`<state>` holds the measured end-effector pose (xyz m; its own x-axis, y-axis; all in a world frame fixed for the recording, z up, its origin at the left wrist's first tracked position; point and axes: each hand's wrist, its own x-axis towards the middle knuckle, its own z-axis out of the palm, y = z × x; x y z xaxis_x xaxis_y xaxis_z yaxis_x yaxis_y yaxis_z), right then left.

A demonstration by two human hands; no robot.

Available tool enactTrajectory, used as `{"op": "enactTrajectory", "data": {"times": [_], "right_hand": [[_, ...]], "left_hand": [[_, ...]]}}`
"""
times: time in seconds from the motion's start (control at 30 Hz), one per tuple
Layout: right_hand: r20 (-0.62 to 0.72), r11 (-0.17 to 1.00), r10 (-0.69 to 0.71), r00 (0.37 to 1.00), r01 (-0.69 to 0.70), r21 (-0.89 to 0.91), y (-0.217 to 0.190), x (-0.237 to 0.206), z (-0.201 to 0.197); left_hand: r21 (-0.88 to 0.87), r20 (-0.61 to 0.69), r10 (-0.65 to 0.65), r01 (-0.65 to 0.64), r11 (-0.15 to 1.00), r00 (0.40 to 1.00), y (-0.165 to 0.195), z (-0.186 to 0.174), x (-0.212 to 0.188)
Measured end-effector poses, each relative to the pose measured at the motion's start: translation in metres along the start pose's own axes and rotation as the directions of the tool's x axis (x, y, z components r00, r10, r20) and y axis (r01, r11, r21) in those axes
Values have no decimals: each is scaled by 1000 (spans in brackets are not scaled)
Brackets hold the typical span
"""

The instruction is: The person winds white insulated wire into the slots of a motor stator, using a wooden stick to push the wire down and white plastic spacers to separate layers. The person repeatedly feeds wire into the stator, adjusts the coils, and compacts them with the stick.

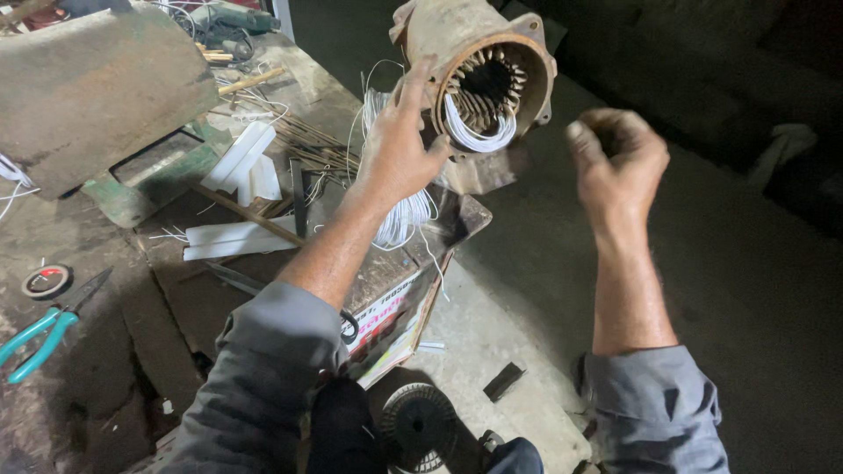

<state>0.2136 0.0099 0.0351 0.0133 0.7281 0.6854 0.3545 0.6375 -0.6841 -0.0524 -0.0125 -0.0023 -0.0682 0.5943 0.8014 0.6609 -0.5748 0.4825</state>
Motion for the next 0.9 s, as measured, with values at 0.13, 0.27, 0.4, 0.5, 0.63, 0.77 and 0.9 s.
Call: {"op": "enactTrajectory", "data": {"times": [0.13,0.27,0.4,0.5,0.63,0.77,0.9], "right_hand": [[218,873,-395,892,439,-214,-3,-6,12],[367,723,-530,764,634,-274,-4,-2,29],[460,675,-443,770,623,-394,-4,2,39],[417,603,-573,705,708,-367,-3,1,44],[377,667,-583,719,689,-283,-1,-1,50],[347,673,-594,726,685,-281,1,-2,51],[303,699,-575,760,649,-299,1,-8,55]], "left_hand": [[7,3,14,-14,1000,1000,3,1,-1],[7,-6,41,-41,999,999,2,4,-2],[-11,30,7,-6,1000,1000,-5,5,-2],[80,-74,170,-164,983,983,-10,9,5],[-5,-80,-196,196,981,977,-5,24,22],[168,-185,-184,216,962,965,5,38,27],[66,-163,-210,223,973,964,4,39,24]]}}
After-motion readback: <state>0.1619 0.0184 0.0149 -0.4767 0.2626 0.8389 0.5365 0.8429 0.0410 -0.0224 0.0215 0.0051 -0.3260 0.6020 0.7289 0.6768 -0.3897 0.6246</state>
